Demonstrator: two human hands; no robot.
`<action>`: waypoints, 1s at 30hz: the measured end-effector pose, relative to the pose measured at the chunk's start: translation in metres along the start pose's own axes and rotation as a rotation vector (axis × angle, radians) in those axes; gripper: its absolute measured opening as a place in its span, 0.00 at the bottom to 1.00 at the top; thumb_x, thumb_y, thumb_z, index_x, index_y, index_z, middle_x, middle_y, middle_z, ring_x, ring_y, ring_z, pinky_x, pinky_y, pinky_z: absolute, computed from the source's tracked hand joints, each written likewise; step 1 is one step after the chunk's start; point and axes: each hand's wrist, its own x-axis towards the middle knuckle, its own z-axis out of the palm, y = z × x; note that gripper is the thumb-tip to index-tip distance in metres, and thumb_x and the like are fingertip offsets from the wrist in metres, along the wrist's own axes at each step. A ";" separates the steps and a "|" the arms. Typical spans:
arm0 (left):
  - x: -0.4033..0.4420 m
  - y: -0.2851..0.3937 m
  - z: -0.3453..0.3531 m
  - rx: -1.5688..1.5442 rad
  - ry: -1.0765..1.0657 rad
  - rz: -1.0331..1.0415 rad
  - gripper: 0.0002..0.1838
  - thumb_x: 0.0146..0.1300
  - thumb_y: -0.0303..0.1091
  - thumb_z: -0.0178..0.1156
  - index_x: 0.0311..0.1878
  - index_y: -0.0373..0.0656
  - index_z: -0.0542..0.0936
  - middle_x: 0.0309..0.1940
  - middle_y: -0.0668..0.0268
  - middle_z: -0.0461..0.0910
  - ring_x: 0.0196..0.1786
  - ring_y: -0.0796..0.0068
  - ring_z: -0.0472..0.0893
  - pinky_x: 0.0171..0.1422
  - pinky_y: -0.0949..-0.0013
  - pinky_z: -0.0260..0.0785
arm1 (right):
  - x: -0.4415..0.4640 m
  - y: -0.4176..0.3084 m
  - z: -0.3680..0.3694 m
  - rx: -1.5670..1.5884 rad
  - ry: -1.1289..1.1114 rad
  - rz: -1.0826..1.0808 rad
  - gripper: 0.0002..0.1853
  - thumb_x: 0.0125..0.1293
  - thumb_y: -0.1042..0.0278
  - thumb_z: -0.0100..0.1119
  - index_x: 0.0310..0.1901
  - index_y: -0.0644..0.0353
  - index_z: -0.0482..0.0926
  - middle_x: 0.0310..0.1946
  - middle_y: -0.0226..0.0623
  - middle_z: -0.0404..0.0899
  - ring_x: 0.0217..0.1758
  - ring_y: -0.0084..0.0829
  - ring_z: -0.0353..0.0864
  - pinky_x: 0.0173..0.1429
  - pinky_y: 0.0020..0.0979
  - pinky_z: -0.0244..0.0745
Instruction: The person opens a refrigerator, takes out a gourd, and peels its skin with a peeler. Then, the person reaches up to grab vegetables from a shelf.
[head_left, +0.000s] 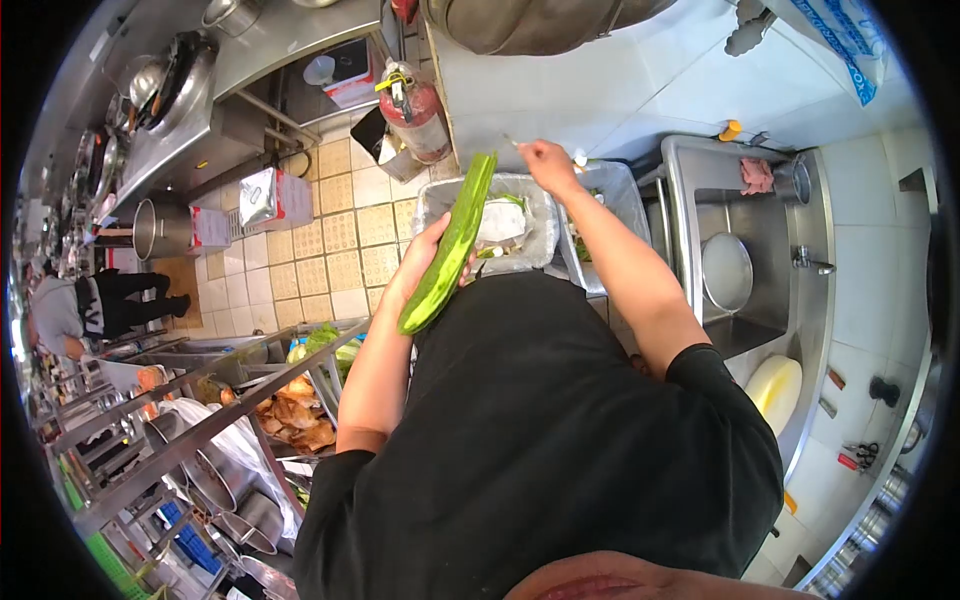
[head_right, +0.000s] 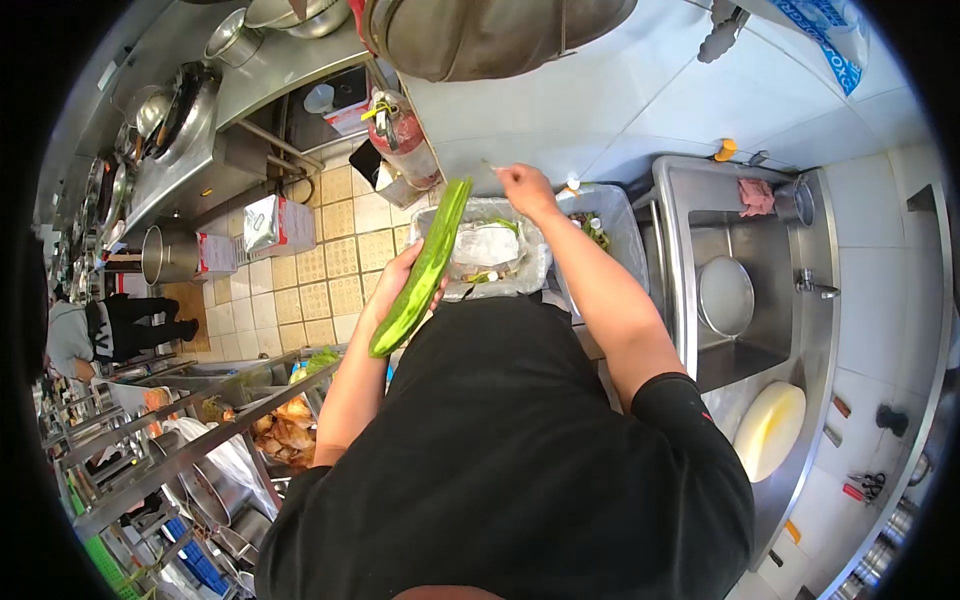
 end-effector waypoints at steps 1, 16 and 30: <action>-0.002 0.001 -0.003 -0.017 -0.011 -0.016 0.27 0.81 0.59 0.40 0.54 0.44 0.77 0.29 0.59 0.81 0.27 0.69 0.81 0.28 0.66 0.77 | 0.004 0.005 -0.003 -0.025 0.024 0.075 0.20 0.76 0.48 0.57 0.39 0.59 0.85 0.25 0.37 0.80 0.30 0.25 0.77 0.39 0.33 0.74; 0.032 0.032 -0.004 -0.027 0.206 0.026 0.24 0.83 0.52 0.40 0.56 0.41 0.77 0.34 0.60 0.82 0.26 0.65 0.81 0.30 0.61 0.79 | -0.067 -0.018 0.011 0.220 -0.337 -0.203 0.16 0.78 0.57 0.57 0.57 0.55 0.85 0.47 0.40 0.89 0.51 0.30 0.89 0.58 0.33 0.80; 0.071 0.035 -0.009 -0.107 0.164 0.109 0.21 0.82 0.47 0.40 0.49 0.44 0.79 0.32 0.63 0.83 0.29 0.70 0.83 0.30 0.62 0.80 | -0.089 -0.092 -0.011 0.441 -0.586 -0.255 0.16 0.72 0.58 0.66 0.55 0.57 0.83 0.41 0.39 0.88 0.43 0.29 0.88 0.49 0.35 0.80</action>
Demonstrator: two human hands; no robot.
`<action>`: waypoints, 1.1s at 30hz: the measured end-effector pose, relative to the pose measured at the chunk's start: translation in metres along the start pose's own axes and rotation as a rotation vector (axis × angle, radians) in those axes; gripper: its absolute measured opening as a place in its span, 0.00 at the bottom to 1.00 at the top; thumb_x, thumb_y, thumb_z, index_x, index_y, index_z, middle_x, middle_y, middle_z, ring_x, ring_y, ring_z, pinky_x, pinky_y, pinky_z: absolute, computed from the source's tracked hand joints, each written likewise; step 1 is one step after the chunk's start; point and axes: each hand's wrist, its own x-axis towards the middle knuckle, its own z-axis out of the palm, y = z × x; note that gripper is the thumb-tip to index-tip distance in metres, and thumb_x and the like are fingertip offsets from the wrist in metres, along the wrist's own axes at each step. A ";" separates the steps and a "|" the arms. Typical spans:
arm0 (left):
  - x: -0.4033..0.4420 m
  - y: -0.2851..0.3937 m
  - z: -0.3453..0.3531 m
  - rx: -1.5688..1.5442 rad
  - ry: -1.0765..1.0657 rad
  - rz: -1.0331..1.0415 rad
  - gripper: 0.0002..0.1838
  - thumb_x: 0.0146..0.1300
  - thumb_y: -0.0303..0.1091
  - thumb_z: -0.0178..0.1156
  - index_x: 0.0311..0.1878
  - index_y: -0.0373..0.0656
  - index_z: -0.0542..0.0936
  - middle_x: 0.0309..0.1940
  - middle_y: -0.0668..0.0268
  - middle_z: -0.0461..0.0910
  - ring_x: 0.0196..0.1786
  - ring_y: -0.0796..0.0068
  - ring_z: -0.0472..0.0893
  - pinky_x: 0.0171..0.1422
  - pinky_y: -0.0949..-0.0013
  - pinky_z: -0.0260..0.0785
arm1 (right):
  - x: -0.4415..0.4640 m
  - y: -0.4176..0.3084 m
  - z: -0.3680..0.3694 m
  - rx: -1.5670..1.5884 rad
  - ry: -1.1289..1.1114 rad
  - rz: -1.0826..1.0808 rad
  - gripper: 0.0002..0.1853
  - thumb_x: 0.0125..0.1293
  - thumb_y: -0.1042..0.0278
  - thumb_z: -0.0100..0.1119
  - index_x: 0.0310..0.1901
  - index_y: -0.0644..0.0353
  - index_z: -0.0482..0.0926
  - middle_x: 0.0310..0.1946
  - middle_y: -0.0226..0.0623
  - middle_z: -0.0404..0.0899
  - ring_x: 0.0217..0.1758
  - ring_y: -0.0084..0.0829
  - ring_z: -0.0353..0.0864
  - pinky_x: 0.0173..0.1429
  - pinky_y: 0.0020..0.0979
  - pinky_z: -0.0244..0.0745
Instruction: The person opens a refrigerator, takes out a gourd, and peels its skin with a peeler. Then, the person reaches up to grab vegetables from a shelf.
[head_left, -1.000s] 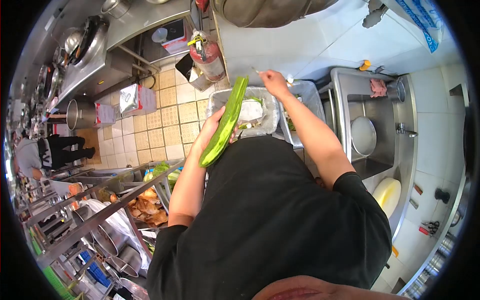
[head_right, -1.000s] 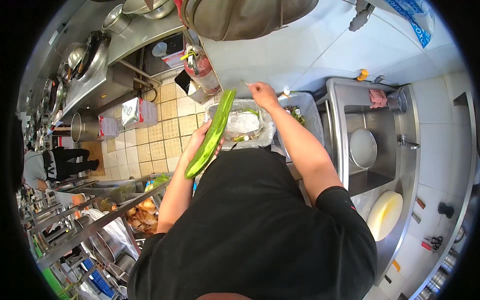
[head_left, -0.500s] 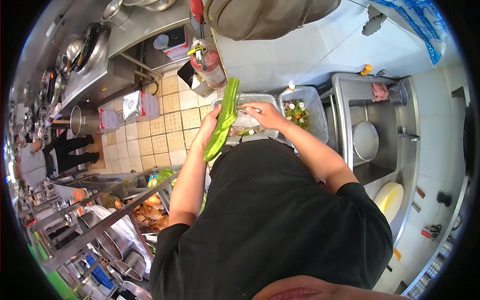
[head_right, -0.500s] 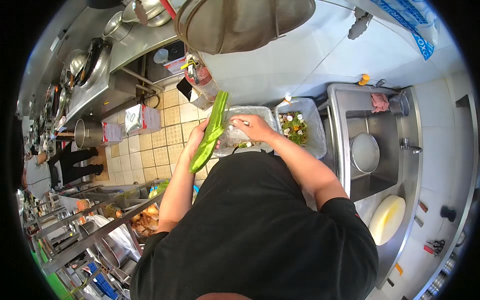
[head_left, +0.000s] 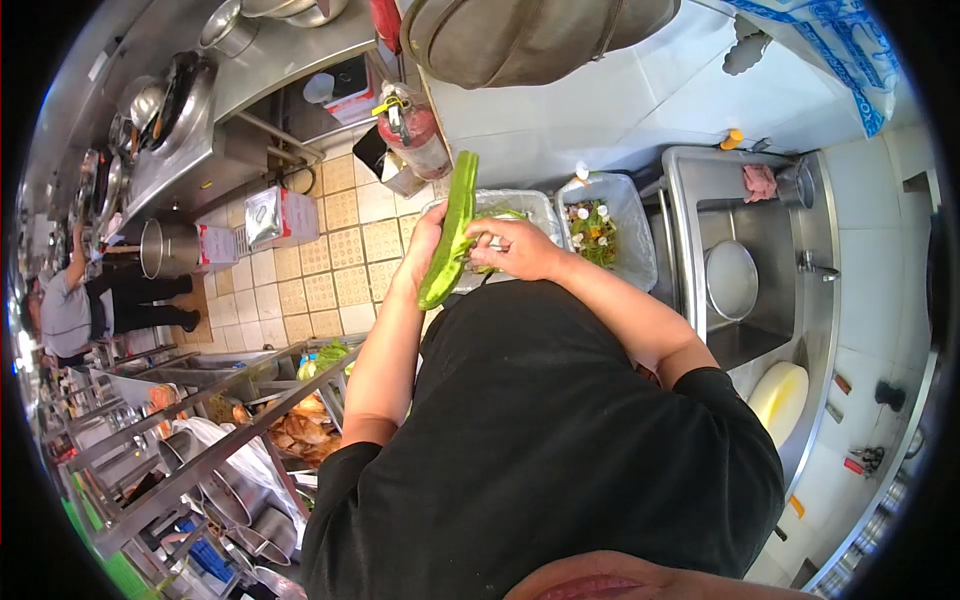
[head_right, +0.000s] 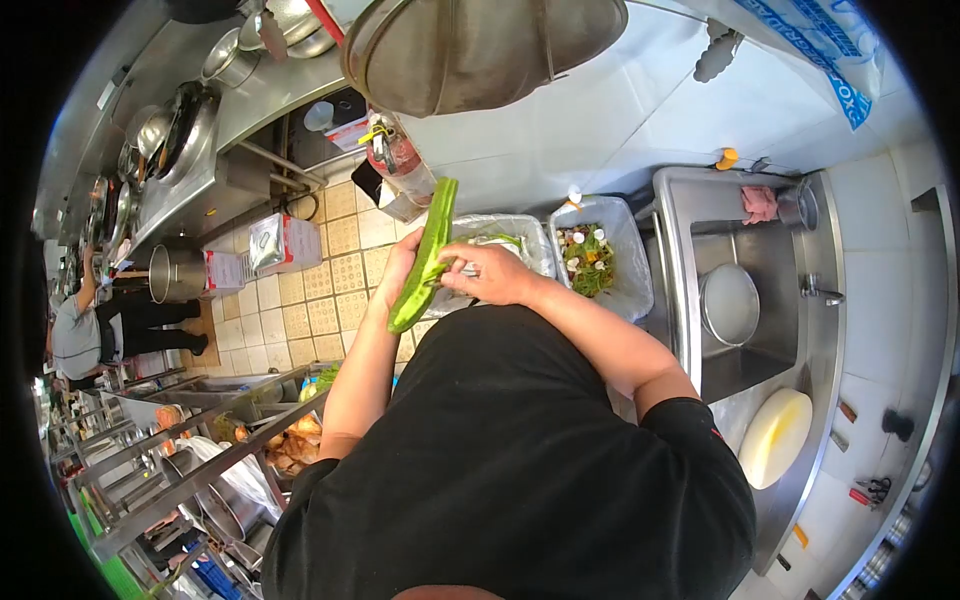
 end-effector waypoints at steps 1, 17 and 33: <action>-0.003 0.001 -0.001 -0.001 -0.003 -0.029 0.22 0.82 0.49 0.41 0.49 0.43 0.79 0.33 0.62 0.83 0.28 0.68 0.83 0.30 0.62 0.80 | 0.000 0.012 -0.003 -0.088 0.071 -0.025 0.16 0.72 0.57 0.66 0.54 0.58 0.83 0.41 0.39 0.88 0.44 0.30 0.88 0.50 0.35 0.80; -0.025 -0.003 0.005 0.043 -0.067 -0.089 0.25 0.81 0.55 0.43 0.52 0.43 0.78 0.32 0.61 0.82 0.26 0.64 0.82 0.28 0.62 0.79 | 0.014 0.016 -0.004 -0.250 0.164 0.165 0.20 0.74 0.53 0.62 0.31 0.63 0.81 0.17 0.39 0.73 0.22 0.26 0.72 0.30 0.34 0.66; -0.075 -0.003 -0.001 -0.016 -0.181 -0.141 0.24 0.82 0.54 0.42 0.57 0.44 0.77 0.33 0.58 0.81 0.26 0.66 0.81 0.26 0.65 0.77 | 0.068 0.090 -0.055 -0.275 0.430 0.191 0.26 0.76 0.48 0.58 0.29 0.65 0.77 0.17 0.30 0.67 0.24 0.23 0.64 0.31 0.36 0.64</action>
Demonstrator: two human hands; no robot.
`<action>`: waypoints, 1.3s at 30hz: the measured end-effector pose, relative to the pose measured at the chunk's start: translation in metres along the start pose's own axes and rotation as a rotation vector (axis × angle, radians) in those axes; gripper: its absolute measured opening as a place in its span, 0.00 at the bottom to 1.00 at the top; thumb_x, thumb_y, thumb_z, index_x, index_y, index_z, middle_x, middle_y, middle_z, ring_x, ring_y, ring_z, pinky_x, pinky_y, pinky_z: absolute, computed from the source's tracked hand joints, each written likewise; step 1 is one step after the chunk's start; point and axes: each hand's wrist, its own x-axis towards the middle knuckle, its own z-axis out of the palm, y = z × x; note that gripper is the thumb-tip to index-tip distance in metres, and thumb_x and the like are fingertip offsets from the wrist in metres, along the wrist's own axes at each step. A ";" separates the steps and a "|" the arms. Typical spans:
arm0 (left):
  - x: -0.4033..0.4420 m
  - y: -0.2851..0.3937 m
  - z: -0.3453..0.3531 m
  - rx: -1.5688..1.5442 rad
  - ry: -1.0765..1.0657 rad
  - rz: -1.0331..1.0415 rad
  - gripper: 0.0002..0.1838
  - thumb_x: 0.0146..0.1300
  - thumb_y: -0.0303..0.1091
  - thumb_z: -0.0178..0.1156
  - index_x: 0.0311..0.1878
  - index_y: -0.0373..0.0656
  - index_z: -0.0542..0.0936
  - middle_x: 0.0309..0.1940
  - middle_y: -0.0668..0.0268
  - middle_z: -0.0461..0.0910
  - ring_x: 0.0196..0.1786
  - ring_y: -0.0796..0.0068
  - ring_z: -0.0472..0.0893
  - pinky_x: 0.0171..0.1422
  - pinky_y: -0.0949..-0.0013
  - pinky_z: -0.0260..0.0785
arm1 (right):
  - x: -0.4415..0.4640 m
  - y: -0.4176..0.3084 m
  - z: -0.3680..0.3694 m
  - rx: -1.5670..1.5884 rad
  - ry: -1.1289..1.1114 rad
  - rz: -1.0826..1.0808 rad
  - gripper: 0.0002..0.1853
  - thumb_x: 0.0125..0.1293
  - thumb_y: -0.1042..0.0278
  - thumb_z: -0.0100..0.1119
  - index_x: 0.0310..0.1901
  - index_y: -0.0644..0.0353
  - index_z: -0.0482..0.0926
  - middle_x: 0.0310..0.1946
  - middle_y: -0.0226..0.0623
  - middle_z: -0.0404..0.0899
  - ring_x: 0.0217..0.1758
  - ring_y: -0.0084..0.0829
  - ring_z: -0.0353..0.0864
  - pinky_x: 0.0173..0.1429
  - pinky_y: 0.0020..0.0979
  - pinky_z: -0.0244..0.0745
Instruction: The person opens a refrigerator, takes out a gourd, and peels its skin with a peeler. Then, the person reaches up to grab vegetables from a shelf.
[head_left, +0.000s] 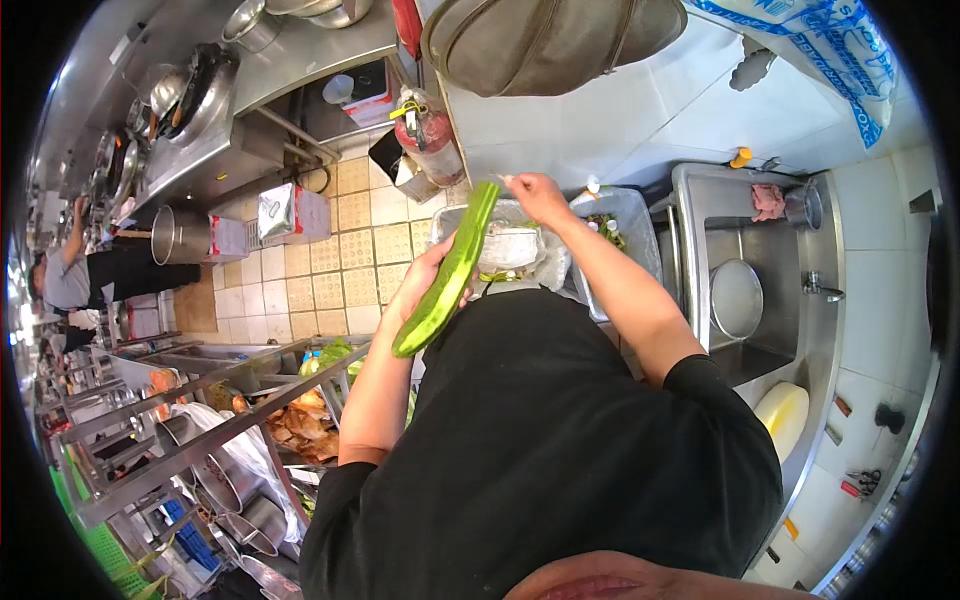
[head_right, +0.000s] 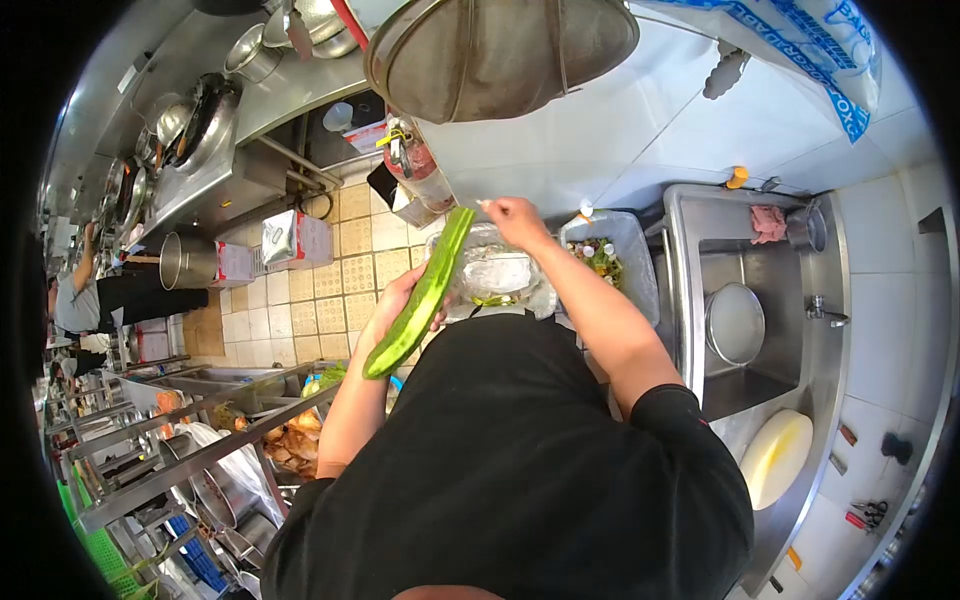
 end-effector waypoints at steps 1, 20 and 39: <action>-0.005 0.002 0.006 0.005 0.001 0.002 0.24 0.82 0.54 0.42 0.57 0.44 0.77 0.33 0.58 0.81 0.26 0.66 0.81 0.26 0.65 0.77 | 0.009 0.012 -0.004 -0.026 0.041 0.046 0.27 0.77 0.48 0.57 0.27 0.65 0.76 0.17 0.31 0.66 0.24 0.24 0.64 0.31 0.36 0.64; 0.018 0.018 -0.004 -0.046 0.058 0.154 0.24 0.82 0.55 0.41 0.58 0.44 0.76 0.44 0.49 0.87 0.30 0.65 0.82 0.39 0.64 0.81 | -0.067 0.018 -0.001 -0.058 -0.104 -0.115 0.18 0.76 0.50 0.59 0.51 0.58 0.84 0.39 0.43 0.88 0.42 0.36 0.87 0.49 0.38 0.79; 0.082 0.013 0.001 -0.339 0.383 0.296 0.33 0.82 0.57 0.28 0.44 0.38 0.75 0.30 0.56 0.79 0.30 0.59 0.79 0.36 0.57 0.78 | -0.125 -0.154 -0.029 -0.169 -0.359 -0.345 0.15 0.70 0.51 0.64 0.36 0.56 0.80 0.25 0.44 0.83 0.30 0.50 0.85 0.36 0.47 0.76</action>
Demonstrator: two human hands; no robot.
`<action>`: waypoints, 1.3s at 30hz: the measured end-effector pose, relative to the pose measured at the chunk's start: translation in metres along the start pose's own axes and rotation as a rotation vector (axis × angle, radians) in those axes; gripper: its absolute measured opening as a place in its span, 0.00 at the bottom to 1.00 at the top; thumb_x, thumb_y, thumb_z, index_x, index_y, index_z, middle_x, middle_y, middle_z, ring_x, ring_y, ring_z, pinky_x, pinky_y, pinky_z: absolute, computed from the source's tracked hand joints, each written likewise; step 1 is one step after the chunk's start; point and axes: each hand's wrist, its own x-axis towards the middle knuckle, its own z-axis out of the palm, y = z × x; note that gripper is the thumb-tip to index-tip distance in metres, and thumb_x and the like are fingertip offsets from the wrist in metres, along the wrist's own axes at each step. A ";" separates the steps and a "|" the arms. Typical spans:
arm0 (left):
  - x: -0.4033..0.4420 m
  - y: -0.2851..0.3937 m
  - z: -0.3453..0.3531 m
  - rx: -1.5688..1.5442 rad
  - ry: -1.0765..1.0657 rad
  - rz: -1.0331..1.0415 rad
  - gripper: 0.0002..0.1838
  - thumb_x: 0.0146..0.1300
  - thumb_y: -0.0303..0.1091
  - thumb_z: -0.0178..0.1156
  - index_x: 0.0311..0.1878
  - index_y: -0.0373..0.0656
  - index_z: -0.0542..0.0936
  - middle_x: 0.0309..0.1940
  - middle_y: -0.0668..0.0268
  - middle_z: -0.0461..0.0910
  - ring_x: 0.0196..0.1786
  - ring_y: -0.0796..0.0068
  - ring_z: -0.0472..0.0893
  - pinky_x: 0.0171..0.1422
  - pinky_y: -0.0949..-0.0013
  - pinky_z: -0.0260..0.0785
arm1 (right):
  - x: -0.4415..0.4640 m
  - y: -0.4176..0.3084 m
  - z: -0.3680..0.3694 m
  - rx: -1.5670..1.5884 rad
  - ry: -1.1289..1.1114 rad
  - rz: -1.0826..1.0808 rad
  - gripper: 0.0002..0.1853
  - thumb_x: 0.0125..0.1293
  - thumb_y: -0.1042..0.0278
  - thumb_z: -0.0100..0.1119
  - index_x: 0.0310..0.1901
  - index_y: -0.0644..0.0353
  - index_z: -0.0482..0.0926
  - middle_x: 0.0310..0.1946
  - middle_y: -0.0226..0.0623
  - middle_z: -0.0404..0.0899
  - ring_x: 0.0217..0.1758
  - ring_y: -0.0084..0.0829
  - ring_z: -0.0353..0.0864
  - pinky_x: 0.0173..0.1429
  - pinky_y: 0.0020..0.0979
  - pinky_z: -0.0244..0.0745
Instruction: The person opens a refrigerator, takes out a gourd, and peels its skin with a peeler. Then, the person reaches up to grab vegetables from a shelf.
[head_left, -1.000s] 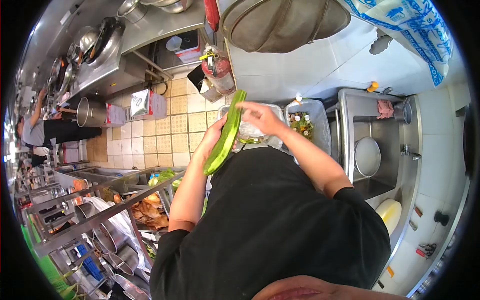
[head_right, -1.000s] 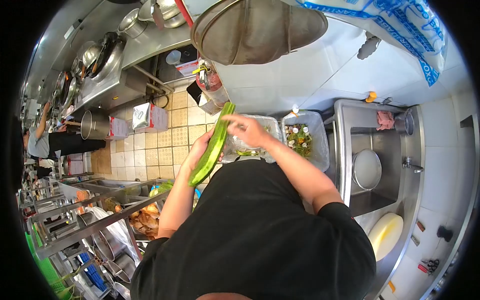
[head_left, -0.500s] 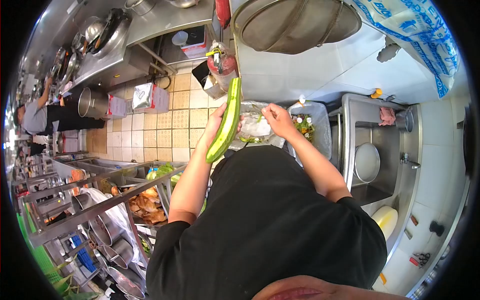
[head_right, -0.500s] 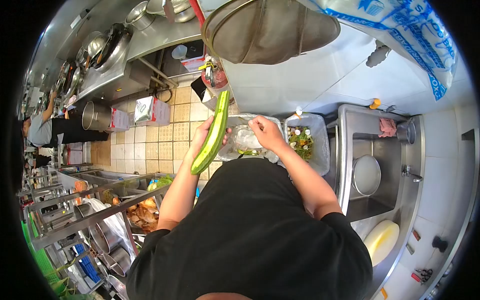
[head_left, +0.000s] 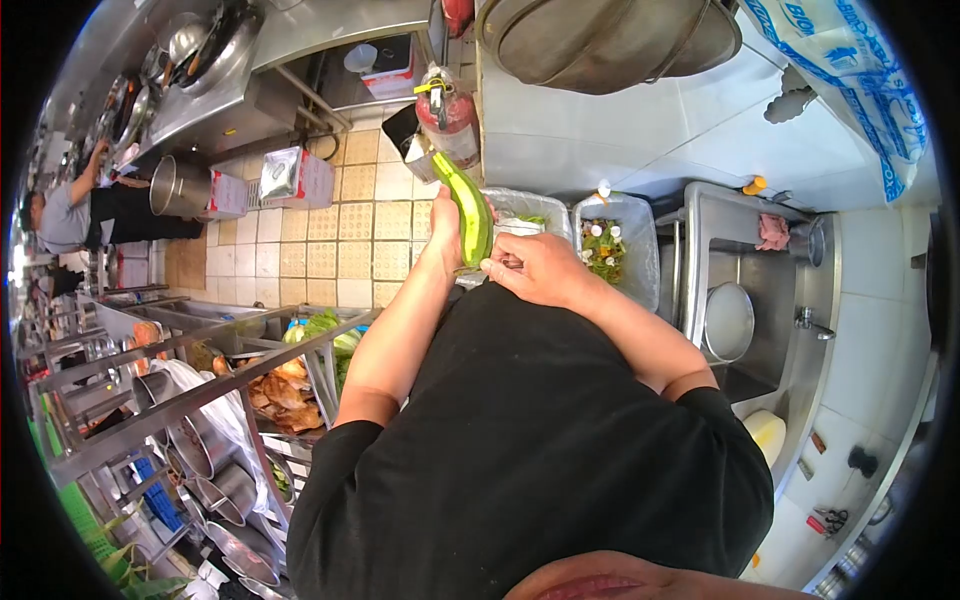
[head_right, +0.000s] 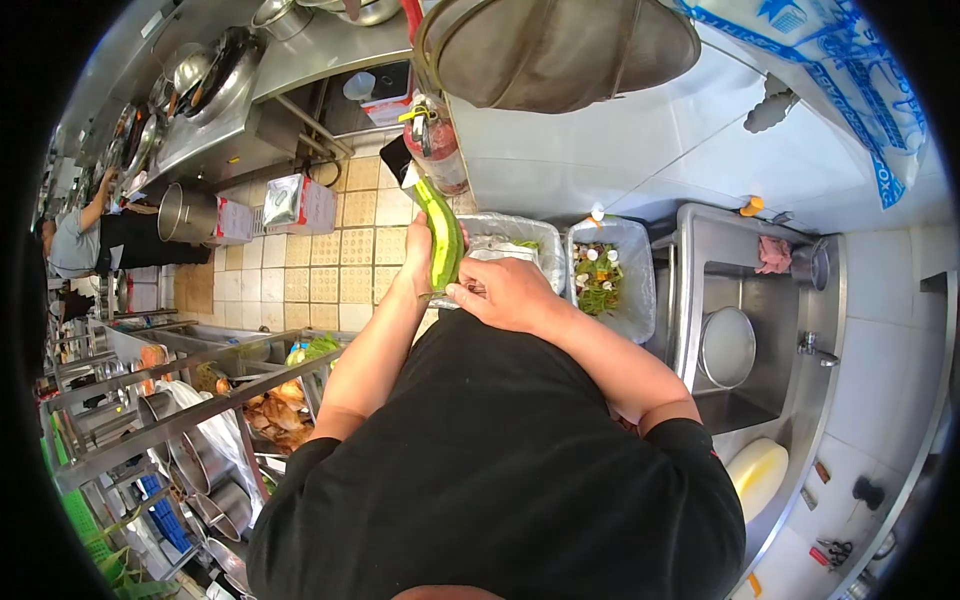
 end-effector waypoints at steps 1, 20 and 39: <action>0.000 0.000 0.000 -0.003 0.000 0.000 0.33 0.82 0.57 0.28 0.44 0.38 0.75 0.30 0.56 0.79 0.30 0.59 0.79 0.36 0.57 0.78 | 0.000 -0.001 -0.002 -0.001 -0.003 0.000 0.15 0.70 0.51 0.64 0.36 0.56 0.80 0.25 0.44 0.83 0.30 0.50 0.85 0.36 0.47 0.76; 0.004 0.006 -0.012 0.148 -0.006 0.056 0.30 0.81 0.59 0.33 0.47 0.40 0.75 0.29 0.57 0.79 0.28 0.60 0.80 0.32 0.58 0.77 | 0.011 0.017 0.010 0.071 -0.032 0.104 0.17 0.69 0.51 0.66 0.33 0.57 0.81 0.20 0.41 0.79 0.24 0.43 0.80 0.32 0.42 0.72; 0.014 -0.009 0.002 0.203 -0.119 -0.033 0.29 0.81 0.60 0.38 0.49 0.42 0.77 0.33 0.57 0.82 0.31 0.62 0.82 0.35 0.60 0.79 | 0.005 0.022 0.000 0.037 0.012 0.139 0.17 0.72 0.53 0.64 0.33 0.60 0.79 0.19 0.37 0.75 0.22 0.32 0.72 0.31 0.37 0.68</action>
